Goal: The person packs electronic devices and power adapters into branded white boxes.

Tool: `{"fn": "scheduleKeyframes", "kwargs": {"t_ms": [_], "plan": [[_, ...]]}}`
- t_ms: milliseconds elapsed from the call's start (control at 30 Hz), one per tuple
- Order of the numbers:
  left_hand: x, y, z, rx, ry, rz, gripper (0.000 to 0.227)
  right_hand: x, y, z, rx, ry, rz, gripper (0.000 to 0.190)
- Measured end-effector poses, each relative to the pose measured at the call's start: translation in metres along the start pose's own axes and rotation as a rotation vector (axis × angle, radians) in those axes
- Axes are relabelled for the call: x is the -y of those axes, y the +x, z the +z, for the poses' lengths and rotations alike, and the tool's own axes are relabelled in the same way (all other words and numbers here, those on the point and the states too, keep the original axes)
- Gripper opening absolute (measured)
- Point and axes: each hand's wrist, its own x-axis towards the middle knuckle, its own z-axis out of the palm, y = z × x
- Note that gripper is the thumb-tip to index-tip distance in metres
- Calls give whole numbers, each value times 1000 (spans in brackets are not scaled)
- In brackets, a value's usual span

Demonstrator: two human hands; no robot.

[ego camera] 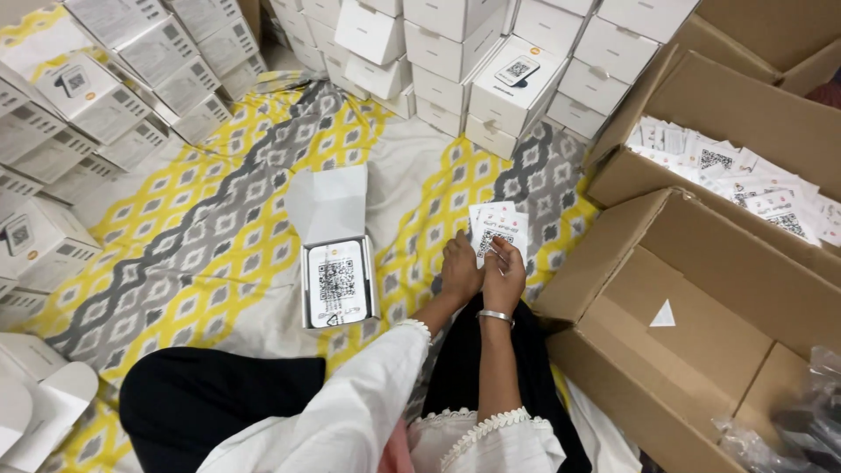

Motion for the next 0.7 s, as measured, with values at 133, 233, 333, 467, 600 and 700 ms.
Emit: {"fn": "scheduleKeyframes", "kwargs": {"t_ms": [133,233,333,467,600,700], "plan": [[-2,19,39,-125,185,29,89,-1,5,-5,-51,41,82,32],[11,37,64,-116,264,-147,86,-4,2,-1,-58,42,52,31],[34,47,63,-67,247,-204,60,6,-5,11,-53,5,-2,29],[43,36,9,-39,34,-70,50,21,-14,23,-36,-45,27,29],[84,31,-50,-190,-189,34,38,39,-28,38,10,-124,-3,31],[98,12,-135,-204,-316,-62,34,65,-48,55,101,-301,-130,37]]}}
